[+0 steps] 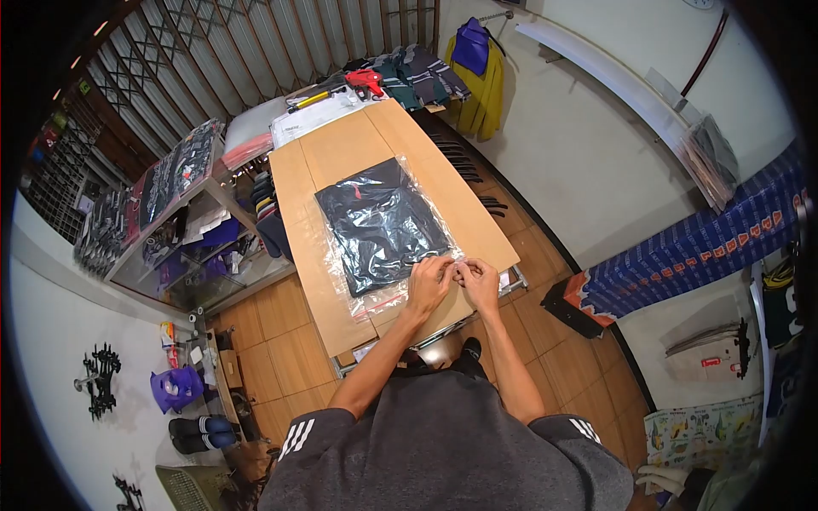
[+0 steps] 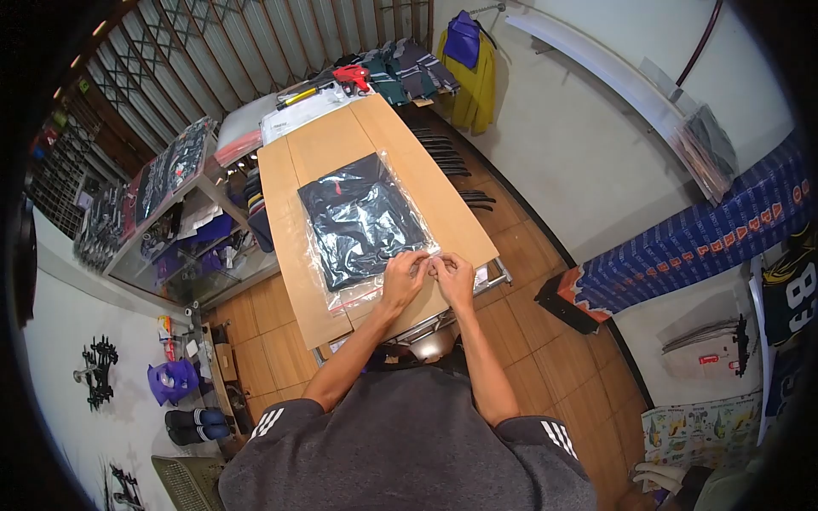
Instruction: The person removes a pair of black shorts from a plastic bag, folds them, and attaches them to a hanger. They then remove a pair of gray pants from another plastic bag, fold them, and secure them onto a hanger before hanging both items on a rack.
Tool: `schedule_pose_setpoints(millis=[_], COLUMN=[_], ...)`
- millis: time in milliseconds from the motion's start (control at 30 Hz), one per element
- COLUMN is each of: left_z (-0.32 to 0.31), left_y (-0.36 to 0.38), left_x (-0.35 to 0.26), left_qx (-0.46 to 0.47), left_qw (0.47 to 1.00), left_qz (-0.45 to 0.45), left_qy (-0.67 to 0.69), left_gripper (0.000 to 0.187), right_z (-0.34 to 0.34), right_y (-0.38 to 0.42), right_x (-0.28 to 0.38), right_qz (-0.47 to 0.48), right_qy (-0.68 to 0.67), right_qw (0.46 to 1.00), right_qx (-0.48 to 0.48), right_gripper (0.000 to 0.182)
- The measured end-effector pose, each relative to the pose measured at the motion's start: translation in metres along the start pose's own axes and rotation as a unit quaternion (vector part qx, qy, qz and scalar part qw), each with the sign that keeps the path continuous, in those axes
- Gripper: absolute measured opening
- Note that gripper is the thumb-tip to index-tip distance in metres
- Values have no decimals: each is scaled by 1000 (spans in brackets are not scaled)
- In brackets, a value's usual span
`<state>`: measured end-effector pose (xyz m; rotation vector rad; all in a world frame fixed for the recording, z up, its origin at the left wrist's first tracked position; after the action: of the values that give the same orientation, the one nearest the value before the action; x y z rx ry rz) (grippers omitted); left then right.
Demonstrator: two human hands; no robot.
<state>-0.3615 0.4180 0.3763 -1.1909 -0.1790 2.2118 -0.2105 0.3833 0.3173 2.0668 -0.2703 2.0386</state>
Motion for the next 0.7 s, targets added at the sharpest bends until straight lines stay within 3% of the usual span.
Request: schedule_pose_setpoints(millis=[333, 533, 700], left_z=[-5, -2, 5], left_y=[-9, -8, -9], left_x=[-4, -5, 3], left_qx=[0, -20, -65], left_qw=[999, 998, 996], left_qz=[-1, 4, 23], left_qy=[-36, -55, -55], left_gripper=[10, 8, 8], right_z=[-1, -3, -1], right_y=[4, 10, 14], right_x=[20, 33, 31], right_qz=[0, 108, 86], right_qy=[168, 249, 276], right_qw=[985, 958, 952], right_qx=[-34, -92, -98], right_gripper=[23, 23, 22])
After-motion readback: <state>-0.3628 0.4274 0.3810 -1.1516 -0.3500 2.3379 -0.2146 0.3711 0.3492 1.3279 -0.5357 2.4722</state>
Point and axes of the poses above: each hand's wrist, its own y-axis away from the middle knuckle, its own z-axis out of the back of the hand, x = y × z, the point moved 10 cm from there along -y, towards the middle knuckle, and after that the axes turned 9 degrees about x, right-handed, at the moved point
